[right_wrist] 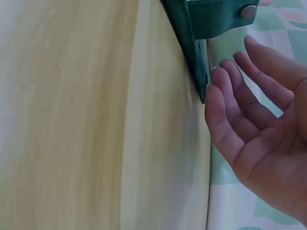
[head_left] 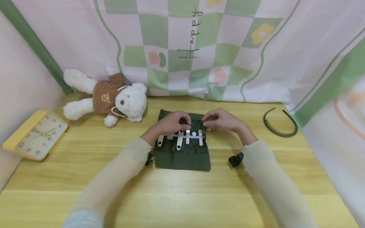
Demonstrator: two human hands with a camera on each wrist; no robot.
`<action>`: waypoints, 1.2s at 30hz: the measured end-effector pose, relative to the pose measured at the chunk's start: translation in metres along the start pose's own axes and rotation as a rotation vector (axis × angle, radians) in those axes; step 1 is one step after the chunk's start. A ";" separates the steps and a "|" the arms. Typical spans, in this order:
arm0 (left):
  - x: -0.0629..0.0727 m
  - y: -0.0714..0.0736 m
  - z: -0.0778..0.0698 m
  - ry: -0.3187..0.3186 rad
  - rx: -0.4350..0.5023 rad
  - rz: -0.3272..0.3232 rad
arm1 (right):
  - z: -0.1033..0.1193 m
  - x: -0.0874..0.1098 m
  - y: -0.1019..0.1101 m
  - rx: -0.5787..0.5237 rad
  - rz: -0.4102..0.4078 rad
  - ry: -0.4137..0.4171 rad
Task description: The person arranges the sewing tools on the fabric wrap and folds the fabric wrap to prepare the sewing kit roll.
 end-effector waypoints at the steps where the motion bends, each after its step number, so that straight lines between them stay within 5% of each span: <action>1: 0.004 0.002 0.001 -0.001 -0.014 -0.003 | 0.000 0.002 0.001 0.009 -0.017 0.005; 9: 0.034 0.031 0.002 -0.070 -0.176 -0.153 | 0.000 0.017 0.003 0.150 -0.179 0.074; 21: 0.058 0.047 0.010 0.047 -0.467 -0.266 | 0.003 0.027 -0.002 0.277 -0.251 0.069; 27: 0.061 0.044 0.014 0.075 -0.540 -0.223 | 0.005 0.033 -0.006 0.348 -0.253 0.067; 36: 0.054 0.035 0.031 0.179 -0.537 -0.022 | 0.005 0.036 -0.015 0.388 -0.085 0.013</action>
Point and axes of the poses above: each hand's wrist, its own x-axis away from the middle knuckle, its own y-axis out of the back of the hand, z = x × y, the point moved 2 cm from there along -x, towards the middle knuckle, and after that the axes turned 2 degrees about y, right-handed, at the moved point
